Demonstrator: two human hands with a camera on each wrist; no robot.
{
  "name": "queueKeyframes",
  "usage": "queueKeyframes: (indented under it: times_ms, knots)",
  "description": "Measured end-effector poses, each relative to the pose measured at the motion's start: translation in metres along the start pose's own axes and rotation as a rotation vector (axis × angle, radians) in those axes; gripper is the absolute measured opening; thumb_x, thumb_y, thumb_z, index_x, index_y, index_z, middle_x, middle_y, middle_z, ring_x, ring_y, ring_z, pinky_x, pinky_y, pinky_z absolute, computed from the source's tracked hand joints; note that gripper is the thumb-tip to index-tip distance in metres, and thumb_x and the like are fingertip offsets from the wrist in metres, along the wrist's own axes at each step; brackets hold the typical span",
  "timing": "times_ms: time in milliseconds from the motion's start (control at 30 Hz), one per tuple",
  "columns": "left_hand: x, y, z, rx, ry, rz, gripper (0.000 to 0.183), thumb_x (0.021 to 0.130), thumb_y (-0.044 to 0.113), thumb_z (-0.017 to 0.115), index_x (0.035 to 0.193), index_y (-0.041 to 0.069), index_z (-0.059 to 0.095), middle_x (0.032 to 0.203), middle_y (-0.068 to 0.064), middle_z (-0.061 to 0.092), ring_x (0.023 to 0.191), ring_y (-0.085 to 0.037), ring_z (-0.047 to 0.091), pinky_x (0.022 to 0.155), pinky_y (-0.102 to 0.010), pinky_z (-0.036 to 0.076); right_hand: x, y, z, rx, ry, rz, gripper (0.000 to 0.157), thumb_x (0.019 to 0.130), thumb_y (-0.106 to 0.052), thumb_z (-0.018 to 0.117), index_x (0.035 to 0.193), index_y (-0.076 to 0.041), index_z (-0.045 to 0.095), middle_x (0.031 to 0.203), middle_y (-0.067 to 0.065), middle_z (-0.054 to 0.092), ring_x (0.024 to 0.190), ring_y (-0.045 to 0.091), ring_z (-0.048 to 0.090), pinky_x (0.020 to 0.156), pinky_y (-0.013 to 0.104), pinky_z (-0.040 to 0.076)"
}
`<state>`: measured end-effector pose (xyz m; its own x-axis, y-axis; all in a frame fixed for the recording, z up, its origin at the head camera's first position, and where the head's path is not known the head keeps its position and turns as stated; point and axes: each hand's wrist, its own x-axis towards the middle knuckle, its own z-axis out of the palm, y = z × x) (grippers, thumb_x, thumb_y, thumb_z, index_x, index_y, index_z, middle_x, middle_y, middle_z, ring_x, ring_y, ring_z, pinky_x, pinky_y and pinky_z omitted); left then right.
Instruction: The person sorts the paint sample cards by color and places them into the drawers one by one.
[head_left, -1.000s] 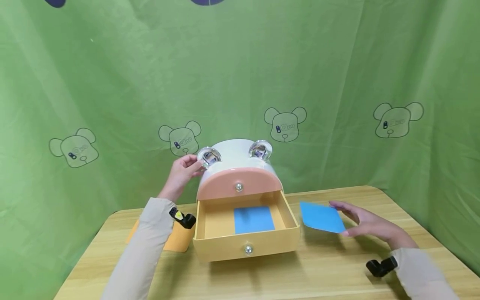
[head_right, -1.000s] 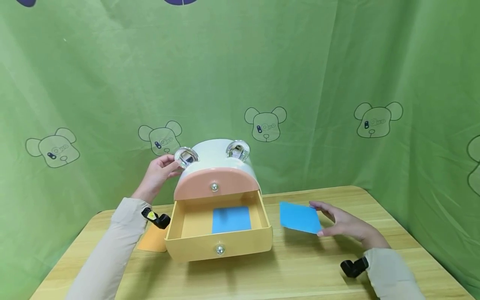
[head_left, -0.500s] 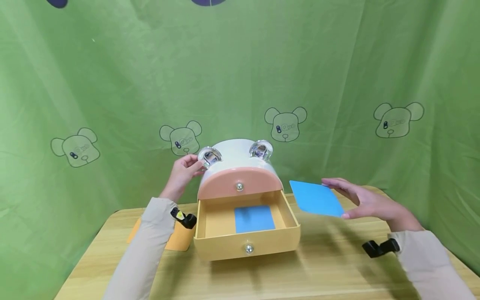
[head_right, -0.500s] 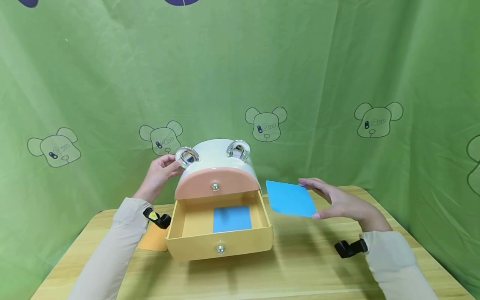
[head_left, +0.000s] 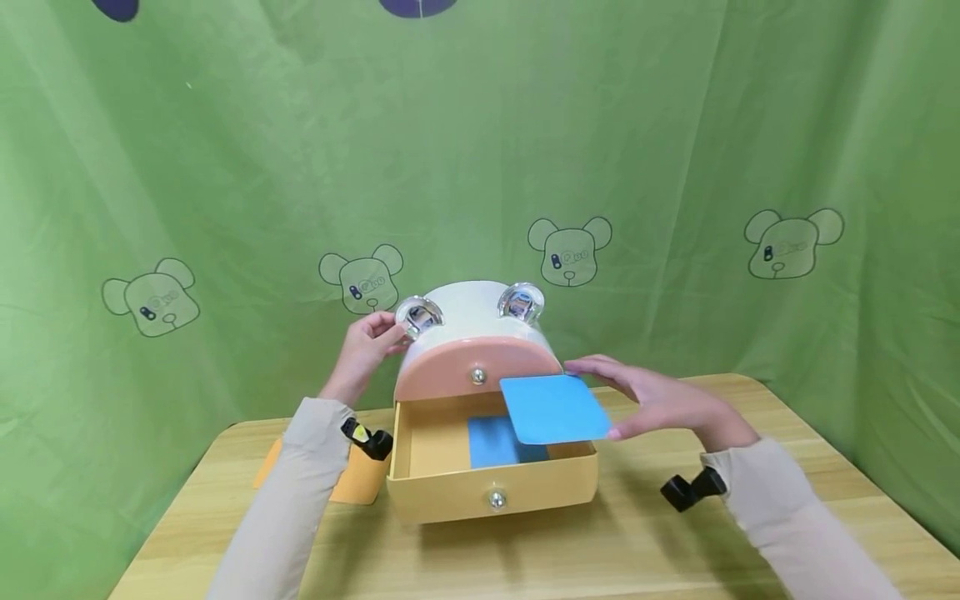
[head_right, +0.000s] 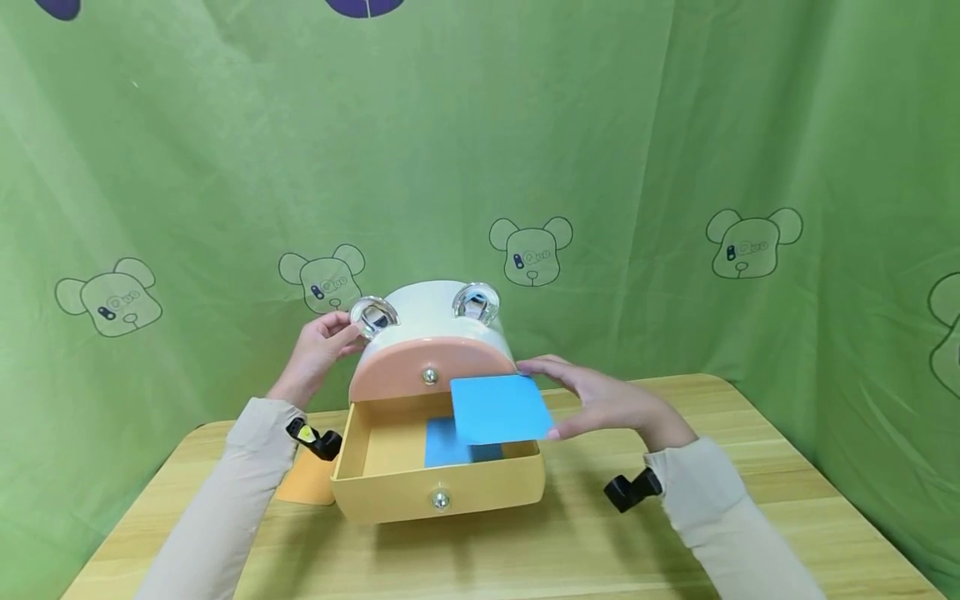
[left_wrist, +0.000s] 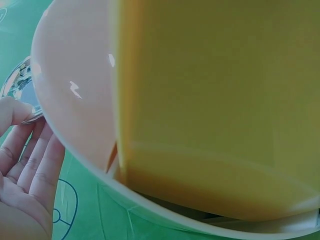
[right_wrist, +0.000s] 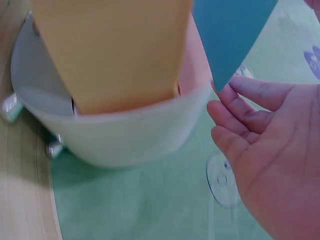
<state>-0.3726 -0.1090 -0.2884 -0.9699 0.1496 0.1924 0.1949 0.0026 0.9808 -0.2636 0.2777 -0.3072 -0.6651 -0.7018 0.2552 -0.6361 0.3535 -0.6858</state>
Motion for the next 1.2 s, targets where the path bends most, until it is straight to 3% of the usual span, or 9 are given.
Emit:
queueKeyframes:
  times_ms: [67, 267, 433, 667, 900, 1033, 1133, 1200]
  knots:
    - [0.001, -0.001, 0.0, 0.006, 0.003, -0.003, 0.018, 0.09, 0.002, 0.058, 0.107, -0.002, 0.057, 0.09, -0.001, 0.066, 0.08, -0.011, 0.065, 0.085, -0.028, 0.056, 0.008, -0.001, 0.006, -0.016, -0.006, 0.0, 0.084, 0.076, -0.017, 0.073, 0.146, -0.008, 0.027, 0.15, 0.01, 0.029, 0.136, 0.01, 0.028, 0.111, 0.022, 0.026]
    - [0.002, -0.004, 0.0, 0.023, 0.002, -0.003, 0.018, 0.09, 0.003, 0.058, 0.107, -0.003, 0.057, 0.091, -0.002, 0.066, 0.081, -0.012, 0.065, 0.084, -0.027, 0.056, 0.019, -0.002, 0.021, -0.035, 0.012, 0.021, 0.088, 0.075, -0.022, 0.076, 0.147, -0.009, 0.027, 0.15, 0.007, 0.028, 0.136, 0.031, 0.027, 0.107, 0.063, 0.026]
    - [0.002, -0.006, 0.0, 0.016, -0.001, 0.013, 0.018, 0.089, 0.002, 0.058, 0.107, -0.004, 0.057, 0.09, -0.003, 0.066, 0.08, -0.012, 0.065, 0.082, -0.025, 0.056, 0.019, -0.002, 0.03, -0.075, 0.055, 0.033, 0.092, 0.072, -0.027, 0.078, 0.147, -0.01, 0.026, 0.15, 0.009, 0.027, 0.136, 0.038, 0.025, 0.102, 0.07, 0.026]
    - [0.003, -0.007, -0.002, 0.021, 0.003, 0.011, 0.02, 0.089, 0.003, 0.059, 0.108, -0.004, 0.056, 0.091, -0.003, 0.066, 0.08, -0.012, 0.065, 0.083, -0.026, 0.056, 0.018, 0.0, 0.037, -0.14, 0.101, -0.002, 0.09, 0.074, -0.026, 0.076, 0.148, -0.011, 0.026, 0.15, 0.009, 0.03, 0.135, 0.039, 0.027, 0.099, 0.071, 0.031]
    - [0.002, -0.007, -0.001, 0.023, 0.008, 0.007, 0.021, 0.089, 0.003, 0.059, 0.109, -0.004, 0.057, 0.092, -0.004, 0.066, 0.08, -0.012, 0.065, 0.083, -0.026, 0.056, 0.014, -0.023, 0.052, -0.182, 0.24, 0.015, 0.066, 0.081, -0.022, 0.073, 0.139, -0.019, 0.043, 0.143, 0.006, 0.043, 0.133, 0.03, 0.036, 0.101, 0.063, 0.036]
    - [0.002, -0.007, 0.0, 0.02, 0.011, -0.003, 0.02, 0.089, 0.003, 0.059, 0.108, -0.003, 0.057, 0.092, -0.004, 0.066, 0.08, -0.012, 0.065, 0.081, -0.025, 0.057, 0.018, -0.044, 0.066, -0.213, 0.328, -0.087, 0.052, 0.081, -0.018, 0.074, 0.129, -0.017, 0.054, 0.13, 0.001, 0.056, 0.119, 0.017, 0.05, 0.098, 0.043, 0.046]
    - [0.002, -0.006, 0.0, 0.027, 0.009, -0.004, 0.021, 0.089, 0.004, 0.059, 0.109, -0.003, 0.057, 0.096, -0.006, 0.066, 0.082, -0.013, 0.065, 0.084, -0.027, 0.056, 0.022, -0.058, 0.081, -0.206, 0.386, -0.189, 0.044, 0.079, -0.011, 0.075, 0.121, -0.014, 0.06, 0.116, -0.003, 0.062, 0.099, 0.01, 0.056, 0.084, 0.028, 0.052]
    - [0.002, -0.004, 0.0, 0.03, 0.005, 0.001, 0.022, 0.089, 0.004, 0.059, 0.11, -0.003, 0.056, 0.097, -0.007, 0.066, 0.083, -0.013, 0.065, 0.087, -0.029, 0.055, 0.023, -0.064, 0.092, -0.173, 0.433, -0.247, 0.042, 0.077, -0.006, 0.075, 0.116, -0.013, 0.062, 0.109, -0.002, 0.064, 0.087, 0.009, 0.056, 0.073, 0.026, 0.053]
